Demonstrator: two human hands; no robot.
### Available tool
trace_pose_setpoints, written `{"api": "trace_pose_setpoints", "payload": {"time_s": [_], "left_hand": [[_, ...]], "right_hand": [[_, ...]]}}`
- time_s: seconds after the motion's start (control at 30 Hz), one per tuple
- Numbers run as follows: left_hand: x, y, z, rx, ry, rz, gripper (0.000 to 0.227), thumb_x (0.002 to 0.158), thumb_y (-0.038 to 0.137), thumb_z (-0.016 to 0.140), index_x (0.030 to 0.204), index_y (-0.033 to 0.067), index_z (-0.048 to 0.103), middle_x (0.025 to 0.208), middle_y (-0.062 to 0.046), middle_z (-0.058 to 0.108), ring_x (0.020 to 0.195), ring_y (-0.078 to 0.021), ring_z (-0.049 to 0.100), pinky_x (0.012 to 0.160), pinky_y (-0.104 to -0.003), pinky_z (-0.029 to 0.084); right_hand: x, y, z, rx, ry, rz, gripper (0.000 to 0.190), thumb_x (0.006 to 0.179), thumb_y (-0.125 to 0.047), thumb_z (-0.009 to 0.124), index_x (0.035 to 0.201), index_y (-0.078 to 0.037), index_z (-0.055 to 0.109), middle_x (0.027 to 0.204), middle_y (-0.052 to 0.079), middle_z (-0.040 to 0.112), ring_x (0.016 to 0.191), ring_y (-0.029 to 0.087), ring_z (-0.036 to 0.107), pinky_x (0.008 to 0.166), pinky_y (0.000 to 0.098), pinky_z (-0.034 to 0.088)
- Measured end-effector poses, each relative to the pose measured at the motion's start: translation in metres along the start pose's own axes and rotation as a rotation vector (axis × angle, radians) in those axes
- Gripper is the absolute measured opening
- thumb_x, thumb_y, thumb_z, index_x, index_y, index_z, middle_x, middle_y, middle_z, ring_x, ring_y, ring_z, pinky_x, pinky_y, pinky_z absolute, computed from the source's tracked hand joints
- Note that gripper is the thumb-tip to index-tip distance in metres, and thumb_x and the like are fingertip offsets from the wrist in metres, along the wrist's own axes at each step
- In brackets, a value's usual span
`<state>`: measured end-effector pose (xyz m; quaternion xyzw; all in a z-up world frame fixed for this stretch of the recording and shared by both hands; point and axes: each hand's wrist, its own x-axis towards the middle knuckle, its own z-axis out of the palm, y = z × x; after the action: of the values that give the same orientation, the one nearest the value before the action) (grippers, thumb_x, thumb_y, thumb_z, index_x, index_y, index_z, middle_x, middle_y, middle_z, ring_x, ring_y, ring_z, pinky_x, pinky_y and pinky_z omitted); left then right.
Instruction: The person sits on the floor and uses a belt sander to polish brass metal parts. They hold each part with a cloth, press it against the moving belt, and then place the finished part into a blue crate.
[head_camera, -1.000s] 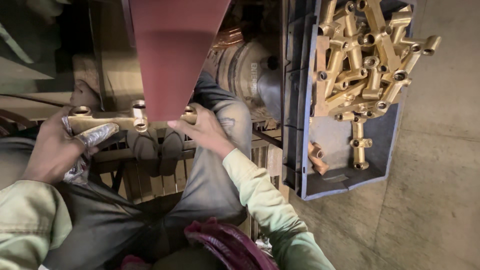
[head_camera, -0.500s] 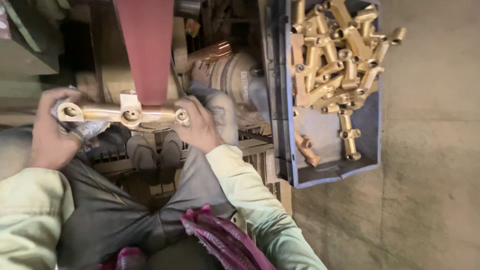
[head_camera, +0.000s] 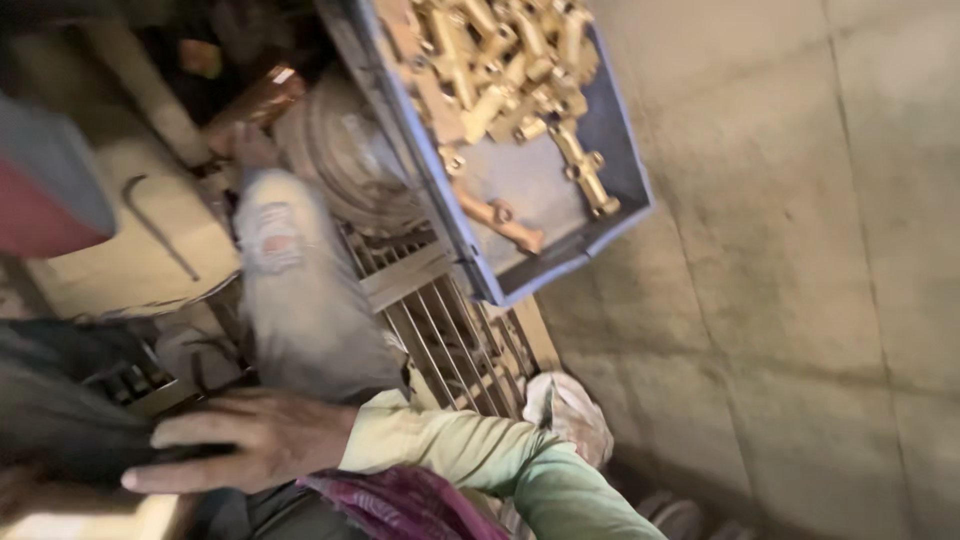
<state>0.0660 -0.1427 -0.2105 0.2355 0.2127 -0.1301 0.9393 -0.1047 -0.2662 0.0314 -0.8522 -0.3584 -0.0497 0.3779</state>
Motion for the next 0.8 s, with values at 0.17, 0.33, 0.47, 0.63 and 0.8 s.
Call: {"api": "trace_pose_setpoints", "payload": {"time_s": [0.17, 0.33, 0.47, 0.63, 0.8], "left_hand": [[0.108, -0.071, 0.058, -0.067, -0.169, -0.113, 0.063, 0.101, 0.040, 0.051, 0.157, 0.0136, 0.039, 0.154, -0.008, 0.046, 0.140, -0.0215, 0.046, 0.121, -0.040, 0.034], [0.130, -0.087, 0.151, -0.104, -0.318, -0.150, 0.069, 0.102, 0.051, 0.047, 0.159, 0.0142, 0.039, 0.159, -0.007, 0.044, 0.146, -0.0209, 0.041, 0.125, -0.040, 0.028], [0.094, -0.105, 0.223, -0.115, -0.413, -0.208, 0.074, 0.102, 0.059, 0.044, 0.161, 0.0148, 0.039, 0.164, -0.006, 0.041, 0.151, -0.0205, 0.038, 0.129, -0.040, 0.023], [0.060, -0.086, 0.273, 0.001, -0.192, -0.145, 0.080, 0.106, 0.062, 0.051, 0.166, 0.0109, 0.037, 0.171, -0.007, 0.027, 0.156, -0.0244, 0.029, 0.133, -0.041, 0.015], [0.047, -0.080, 0.300, -0.276, -0.471, -0.243, 0.091, 0.098, 0.064, 0.048, 0.168, 0.0146, 0.018, 0.178, -0.005, 0.012, 0.165, -0.0218, 0.012, 0.137, -0.043, 0.006]], "right_hand": [[-0.032, 0.069, -0.097, -0.146, 0.523, 0.516, 0.029, 0.089, -0.018, 0.073, 0.116, -0.008, 0.069, 0.116, 0.011, 0.072, 0.110, 0.028, 0.067, 0.100, 0.0389, 0.054], [-0.144, 0.191, -0.202, -0.489, 0.678, 0.846, 0.037, 0.094, -0.016, 0.068, 0.128, -0.005, 0.061, 0.117, 0.017, 0.065, 0.108, 0.032, 0.066, 0.096, 0.0396, 0.054], [-0.242, 0.260, -0.271, -0.820, 0.616, 1.122, 0.053, 0.086, -0.021, 0.075, 0.133, -0.004, 0.057, 0.127, 0.025, 0.059, 0.118, 0.043, 0.057, 0.100, 0.0493, 0.048], [-0.314, 0.322, -0.311, -0.879, 0.330, 1.678, 0.061, 0.081, -0.027, 0.076, 0.133, -0.008, 0.051, 0.128, 0.019, 0.059, 0.121, 0.040, 0.056, 0.098, 0.0584, 0.045], [-0.359, 0.355, -0.288, -1.286, 0.225, 1.552, 0.032, 0.094, -0.024, 0.063, 0.124, -0.016, 0.059, 0.113, 0.013, 0.067, 0.112, 0.036, 0.062, 0.089, 0.0702, 0.046]]}}
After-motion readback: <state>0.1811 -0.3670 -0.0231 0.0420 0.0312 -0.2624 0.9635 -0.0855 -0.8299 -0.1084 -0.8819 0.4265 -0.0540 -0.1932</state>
